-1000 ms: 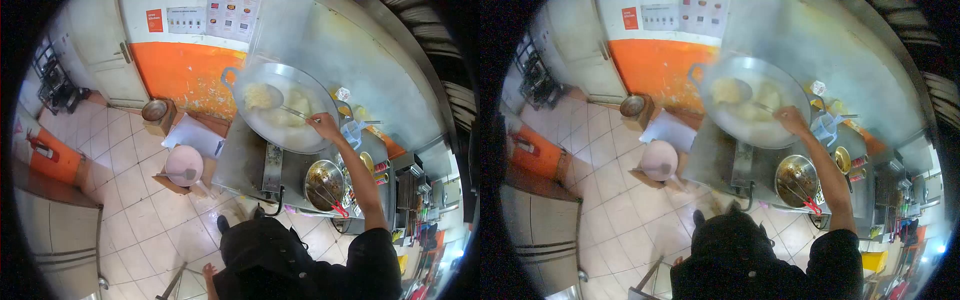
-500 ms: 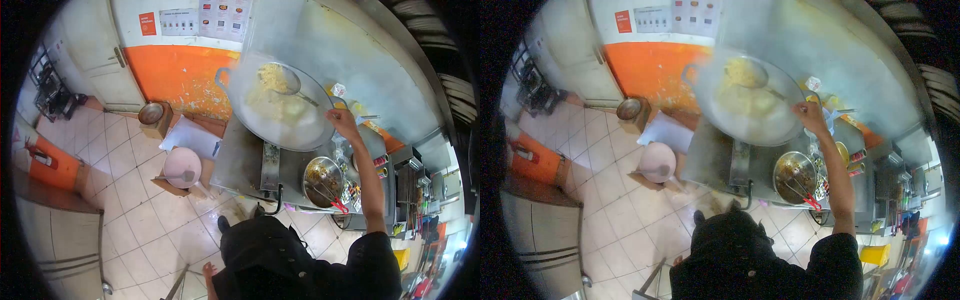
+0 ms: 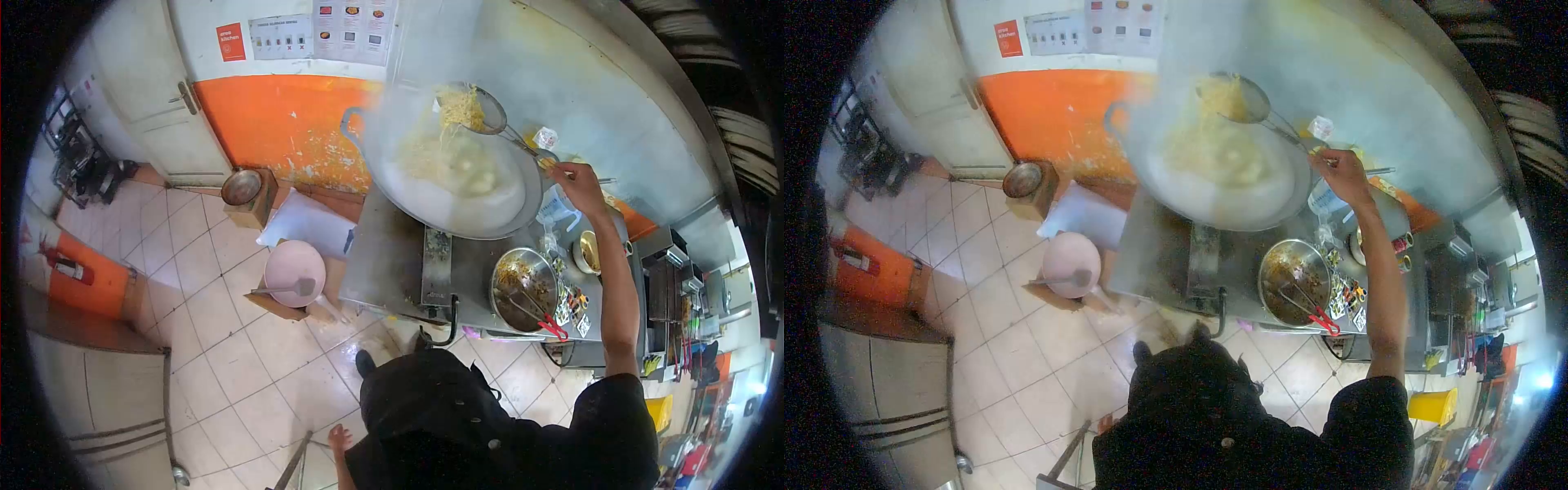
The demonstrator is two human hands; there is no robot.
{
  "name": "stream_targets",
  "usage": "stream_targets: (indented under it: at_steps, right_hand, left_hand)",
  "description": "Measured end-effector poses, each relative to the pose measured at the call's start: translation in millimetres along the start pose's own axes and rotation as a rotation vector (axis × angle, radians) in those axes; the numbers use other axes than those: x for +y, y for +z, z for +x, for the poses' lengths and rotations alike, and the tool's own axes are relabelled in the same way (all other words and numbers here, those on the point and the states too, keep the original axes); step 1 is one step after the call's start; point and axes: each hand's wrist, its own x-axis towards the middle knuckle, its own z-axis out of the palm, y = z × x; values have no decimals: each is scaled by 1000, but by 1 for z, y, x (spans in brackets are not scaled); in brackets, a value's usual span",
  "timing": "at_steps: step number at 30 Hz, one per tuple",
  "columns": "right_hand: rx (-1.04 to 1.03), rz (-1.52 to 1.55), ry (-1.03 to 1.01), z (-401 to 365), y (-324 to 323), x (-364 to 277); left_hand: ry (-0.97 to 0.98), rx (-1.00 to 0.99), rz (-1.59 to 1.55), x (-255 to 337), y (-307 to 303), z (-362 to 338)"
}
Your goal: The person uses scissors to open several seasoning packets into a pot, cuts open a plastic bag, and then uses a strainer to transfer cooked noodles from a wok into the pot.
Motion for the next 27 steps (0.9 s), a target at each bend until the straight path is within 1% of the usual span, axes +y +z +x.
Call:
stream_targets:
  at_steps: [2, 3, 5, 7, 8, 9, 10, 11, 13, 14, 15, 17, 18, 19, 20, 21, 23, 24, 26, 27]
  right_hand:
    - [-7, -61, 38, -4, -3, 0]
    - [-42, -39, 2, -7, -4, 1]
    - [-75, -18, -33, -8, -3, 10]
    - [-9, 32, -62, -8, 0, 27]
    - [-8, 31, -59, -6, -4, 32]
    - [-65, 6, -28, -5, -13, 31]
    - [-124, -19, 4, -4, -19, 32]
    - [-124, -20, 8, -3, -23, 35]
    - [-14, 47, -91, -2, -31, 38]
    - [-18, 21, -57, -2, -39, 37]
    - [-17, 20, -52, -1, -46, 35]
    - [40, 17, -79, 5, -59, 35]
    - [15, 114, -5, 8, -63, 36]
    - [15, 114, -2, 11, -69, 34]
    - [44, 95, -46, 13, -76, 32]
    - [74, 76, -91, 17, -82, 31]
    - [71, 112, -90, 23, -91, 31]
    - [63, 93, -58, 23, -100, 20]
    - [22, 51, 26, 23, -116, 2]
    - [24, 50, 29, 24, -121, -3]
  left_hand:
    - [-169, -187, -174, 1, -6, 6]
    - [-170, -187, -173, 0, 0, 5]
    - [-60, 200, 101, -6, 0, 1]
    - [-21, 14, -90, -12, 0, 4]
    - [-14, -80, -186, -15, -2, 6]
    - [-17, -80, -185, -15, 1, 5]
    - [24, 77, -76, -15, 0, 3]
    - [65, 233, 34, -15, -1, 0]
    - [217, 515, 432, -25, 5, 2]
    - [251, 683, 629, -30, 6, 4]
    - [248, 684, 633, -26, 4, 2]
    - [168, 474, 267, -13, 1, -3]
    - [166, 475, 271, -9, 7, -3]
    - [86, 194, 102, -6, 9, -3]
    - [6, -87, -67, -4, 8, -2]
    - [6, -87, -65, -1, 3, -2]
    - [-193, -168, -84, 8, -7, -2]
    - [-194, -167, -82, 10, -3, -2]
    - [-209, -1, 36, 15, -3, -1]
    - [-211, 0, 38, 12, -4, -1]
